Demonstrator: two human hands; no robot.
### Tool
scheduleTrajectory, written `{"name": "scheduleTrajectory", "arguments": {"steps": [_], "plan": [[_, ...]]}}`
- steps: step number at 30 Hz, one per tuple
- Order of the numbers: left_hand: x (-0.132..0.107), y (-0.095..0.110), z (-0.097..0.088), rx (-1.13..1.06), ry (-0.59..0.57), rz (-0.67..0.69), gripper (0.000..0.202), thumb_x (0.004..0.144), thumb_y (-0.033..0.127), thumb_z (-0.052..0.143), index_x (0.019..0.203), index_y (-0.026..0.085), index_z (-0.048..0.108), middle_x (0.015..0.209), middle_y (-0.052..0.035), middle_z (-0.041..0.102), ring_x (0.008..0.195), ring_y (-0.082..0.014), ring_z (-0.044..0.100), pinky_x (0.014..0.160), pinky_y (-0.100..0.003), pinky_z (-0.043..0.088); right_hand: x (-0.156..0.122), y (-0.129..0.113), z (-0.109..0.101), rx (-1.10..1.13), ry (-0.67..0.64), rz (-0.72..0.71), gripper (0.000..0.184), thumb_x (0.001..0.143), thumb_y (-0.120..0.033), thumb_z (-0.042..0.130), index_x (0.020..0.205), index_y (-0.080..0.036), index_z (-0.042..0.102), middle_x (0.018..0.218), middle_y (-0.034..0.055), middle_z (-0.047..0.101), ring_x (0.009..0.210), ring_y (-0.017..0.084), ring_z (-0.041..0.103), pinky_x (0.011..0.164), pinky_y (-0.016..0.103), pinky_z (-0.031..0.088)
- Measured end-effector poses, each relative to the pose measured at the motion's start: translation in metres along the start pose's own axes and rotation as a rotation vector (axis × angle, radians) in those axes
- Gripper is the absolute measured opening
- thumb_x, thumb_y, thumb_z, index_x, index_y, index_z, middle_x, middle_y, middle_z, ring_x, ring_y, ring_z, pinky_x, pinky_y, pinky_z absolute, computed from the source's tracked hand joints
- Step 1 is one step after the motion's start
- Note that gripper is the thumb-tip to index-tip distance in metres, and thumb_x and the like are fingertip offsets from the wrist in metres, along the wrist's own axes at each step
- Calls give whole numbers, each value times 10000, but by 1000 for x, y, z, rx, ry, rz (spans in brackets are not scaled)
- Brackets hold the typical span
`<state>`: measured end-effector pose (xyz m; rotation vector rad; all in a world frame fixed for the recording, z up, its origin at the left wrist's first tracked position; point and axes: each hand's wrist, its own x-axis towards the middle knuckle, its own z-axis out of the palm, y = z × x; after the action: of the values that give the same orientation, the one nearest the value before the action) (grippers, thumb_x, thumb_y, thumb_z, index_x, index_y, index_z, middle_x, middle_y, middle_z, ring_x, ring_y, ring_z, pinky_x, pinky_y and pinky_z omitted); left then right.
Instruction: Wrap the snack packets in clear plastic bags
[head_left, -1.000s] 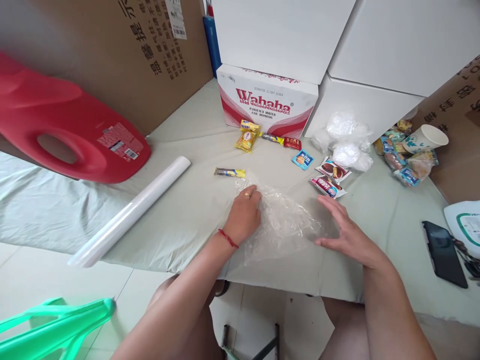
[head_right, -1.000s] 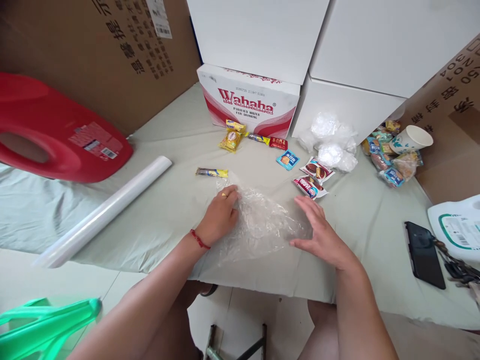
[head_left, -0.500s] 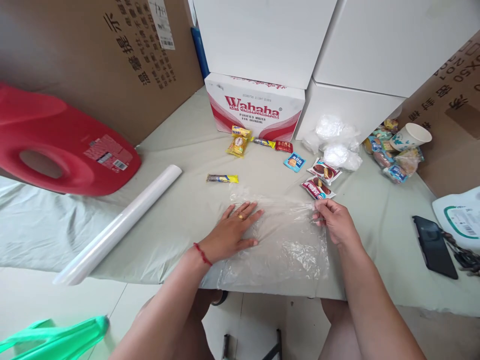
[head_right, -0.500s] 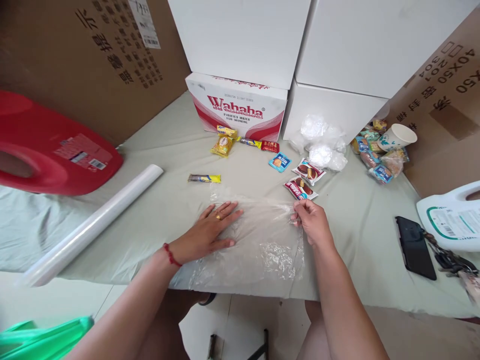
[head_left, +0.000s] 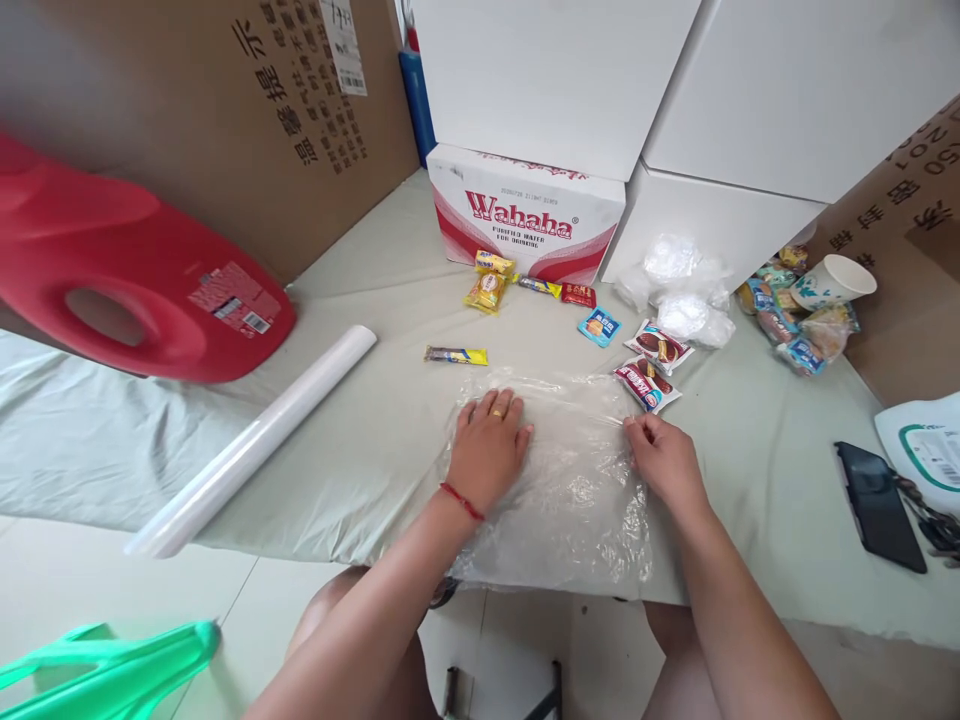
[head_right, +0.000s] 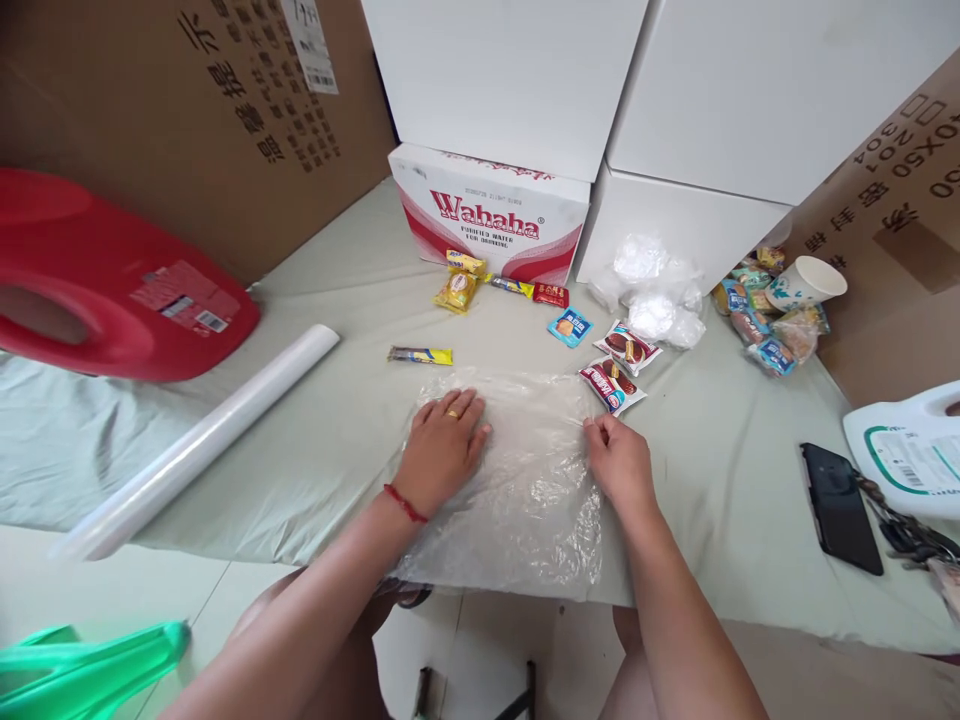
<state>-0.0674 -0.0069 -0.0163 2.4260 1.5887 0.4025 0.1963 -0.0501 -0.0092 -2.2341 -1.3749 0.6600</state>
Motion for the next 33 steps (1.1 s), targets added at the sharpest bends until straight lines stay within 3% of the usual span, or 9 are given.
{"name": "scheduleTrajectory", "arguments": {"steps": [3,6,9,11,14,17,24,28,33], "plan": [[2,2,15,35,-39,5,517,1054,344,402,1522,148,504,1654,-136,424,1543,-330,366,1238,-616,296,-1,-2,-3,-213,155,-86,228,936,-400,549,865,-227,679,834,53,715,691,208,614,627,313,406],[6,5,20,23,-49,46,541,1069,384,354,1546,162,477,1667,-127,403,1560,-308,343,1258,-620,257,-9,-8,0,-174,379,-391,231,981,-332,509,1013,-225,711,1007,100,711,900,259,644,797,390,501],[8,6,15,-2,-52,95,532,1081,385,305,1536,189,497,1665,-112,411,1564,-294,340,1268,-625,230,-19,-17,13,-154,274,-714,312,1032,-332,477,1222,-226,701,1233,135,694,1211,299,596,1045,479,482],[9,5,10,-7,-34,113,537,1086,383,276,1540,195,495,1669,-103,404,1569,-283,331,1279,-618,204,-21,-18,24,-221,107,-779,439,1048,-377,472,1436,-207,590,1502,141,568,1439,317,459,1182,535,389],[10,-4,6,15,-4,61,555,1087,383,256,1563,191,466,1671,-104,400,1573,-276,326,1291,-601,182,-16,-10,38,-326,-18,-671,583,1069,-441,420,1579,-156,431,1671,150,377,1584,341,250,1265,610,240],[10,-15,6,40,-23,-30,571,1079,380,270,1583,168,435,1668,-129,396,1563,-290,347,1279,-611,213,-9,0,43,-314,-25,-585,605,1074,-457,398,1572,-115,435,1681,178,347,1592,341,234,1268,605,240],[13,-12,-1,28,75,-56,510,1077,353,321,1378,88,635,1573,-190,523,1524,-335,409,1246,-604,300,5,-28,8,-1,142,-564,405,1047,-471,457,1257,-199,672,1317,134,700,1233,270,642,1054,448,511],[19,-8,-6,-6,131,29,455,1074,275,318,1267,160,713,1477,-132,635,1534,-298,401,1279,-583,249,57,-65,-16,-230,97,-425,321,1026,-398,455,1053,-213,716,1020,90,761,939,248,699,837,355,517],[26,-19,5,-24,-9,-31,496,1063,336,360,1508,213,540,1615,-115,482,1527,-311,408,1251,-671,246,147,-93,2,-612,44,-306,596,958,-562,591,1333,-99,608,1337,243,639,1230,371,594,1006,420,438]]}}
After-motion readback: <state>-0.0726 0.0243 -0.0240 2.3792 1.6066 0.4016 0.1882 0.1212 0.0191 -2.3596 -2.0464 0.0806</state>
